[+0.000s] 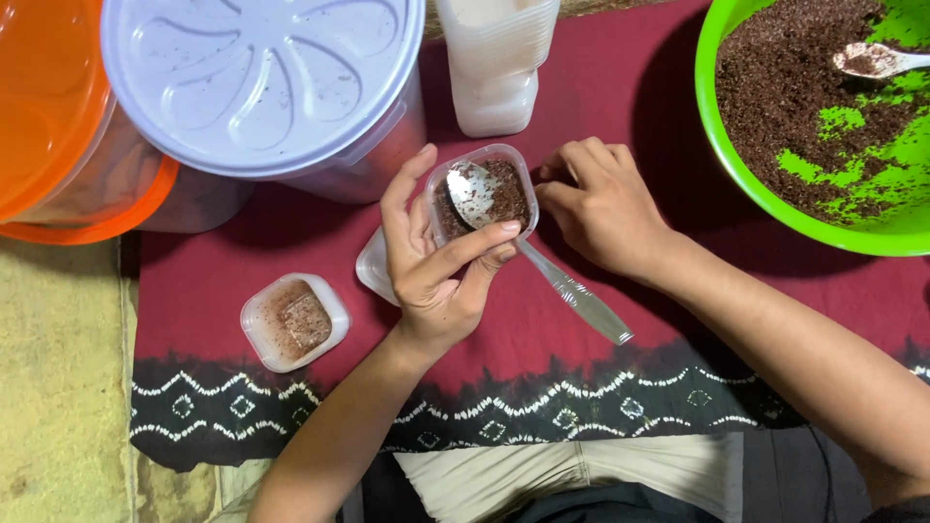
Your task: Filling small plastic containers with a dark granular substance from a large bowl using a spoon and then sealing them with lids.
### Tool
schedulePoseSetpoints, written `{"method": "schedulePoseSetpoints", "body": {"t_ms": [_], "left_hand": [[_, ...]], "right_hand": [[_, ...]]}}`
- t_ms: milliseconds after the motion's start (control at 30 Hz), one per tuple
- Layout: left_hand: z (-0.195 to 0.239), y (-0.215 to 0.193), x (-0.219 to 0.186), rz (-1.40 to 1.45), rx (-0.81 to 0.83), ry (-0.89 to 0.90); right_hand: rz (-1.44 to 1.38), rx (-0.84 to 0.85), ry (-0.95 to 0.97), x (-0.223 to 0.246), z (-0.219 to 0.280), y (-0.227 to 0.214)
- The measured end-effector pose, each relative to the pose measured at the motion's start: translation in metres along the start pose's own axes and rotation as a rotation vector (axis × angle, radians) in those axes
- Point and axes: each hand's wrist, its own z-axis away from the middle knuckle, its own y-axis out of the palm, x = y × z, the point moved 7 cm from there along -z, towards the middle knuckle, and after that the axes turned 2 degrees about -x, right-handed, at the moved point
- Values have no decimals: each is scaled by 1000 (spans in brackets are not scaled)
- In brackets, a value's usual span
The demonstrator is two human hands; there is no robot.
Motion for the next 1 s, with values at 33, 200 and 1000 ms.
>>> {"method": "schedulePoseSetpoints", "body": {"t_ms": [33, 200, 1000], "left_hand": [[0, 0, 0, 6, 1, 3], [0, 1, -1, 22, 5, 21], [20, 32, 2, 38, 175, 7]], "right_hand": [[22, 5, -17, -1, 2, 2], [63, 49, -43, -2, 16, -20], [-32, -23, -169, 30, 78, -136]]}}
